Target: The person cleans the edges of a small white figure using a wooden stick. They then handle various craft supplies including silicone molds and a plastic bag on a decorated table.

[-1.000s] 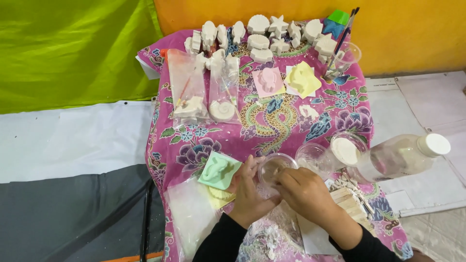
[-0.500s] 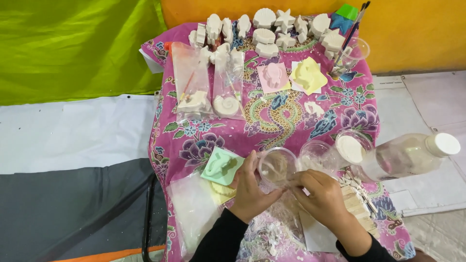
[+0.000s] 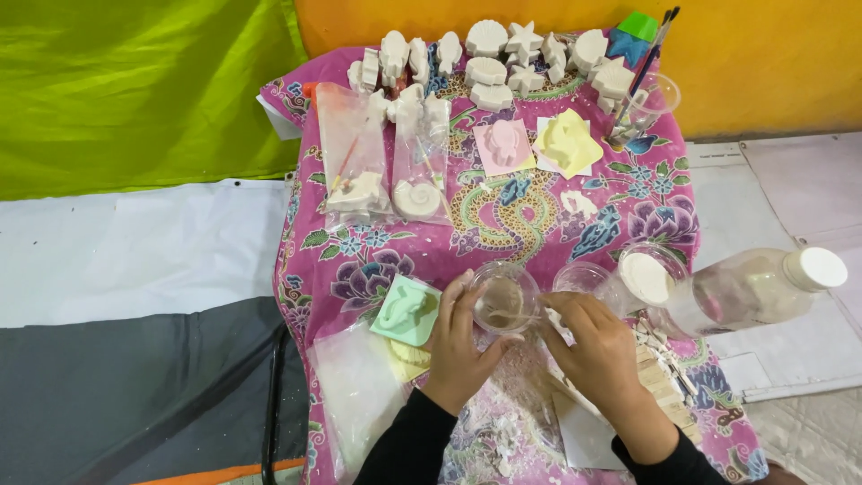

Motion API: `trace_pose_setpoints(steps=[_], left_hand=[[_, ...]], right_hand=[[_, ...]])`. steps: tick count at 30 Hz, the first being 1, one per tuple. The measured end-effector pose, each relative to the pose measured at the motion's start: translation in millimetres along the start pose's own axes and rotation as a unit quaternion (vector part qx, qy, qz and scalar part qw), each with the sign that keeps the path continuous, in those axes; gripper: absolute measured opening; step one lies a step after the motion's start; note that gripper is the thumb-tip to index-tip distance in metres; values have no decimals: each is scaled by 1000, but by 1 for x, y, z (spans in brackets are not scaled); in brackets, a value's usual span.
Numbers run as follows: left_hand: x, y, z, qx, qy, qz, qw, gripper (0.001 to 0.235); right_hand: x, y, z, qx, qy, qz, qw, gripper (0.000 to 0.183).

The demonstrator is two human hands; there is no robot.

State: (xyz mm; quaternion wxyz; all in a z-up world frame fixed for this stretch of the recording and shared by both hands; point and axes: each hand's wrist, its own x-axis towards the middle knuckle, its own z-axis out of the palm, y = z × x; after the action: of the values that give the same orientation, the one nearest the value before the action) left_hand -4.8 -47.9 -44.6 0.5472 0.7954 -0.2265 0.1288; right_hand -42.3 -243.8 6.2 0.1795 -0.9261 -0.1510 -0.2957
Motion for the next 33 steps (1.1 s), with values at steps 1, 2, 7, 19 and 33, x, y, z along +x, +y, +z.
trace_pose_setpoints(steps=[1, 2, 7, 19, 33], left_hand=[[-1, -1, 1, 10, -17, -17, 1000, 72], [-1, -1, 2, 9, -18, -15, 1000, 72], [1, 2, -2, 60, -10, 26, 998, 75], [-2, 3, -1, 72, -2, 36, 997, 92], [2, 7, -17, 6, 134, 121, 983, 86]], right_hand=[[-1, 0, 0, 16, -16, 1, 1000, 32], [0, -2, -3, 14, -14, 2, 1000, 32], [0, 8, -21, 2, 5, -15, 1000, 34], [26, 28, -62, 42, 9, 91, 995, 17], [239, 75, 91, -141, -397, 79, 903, 74]])
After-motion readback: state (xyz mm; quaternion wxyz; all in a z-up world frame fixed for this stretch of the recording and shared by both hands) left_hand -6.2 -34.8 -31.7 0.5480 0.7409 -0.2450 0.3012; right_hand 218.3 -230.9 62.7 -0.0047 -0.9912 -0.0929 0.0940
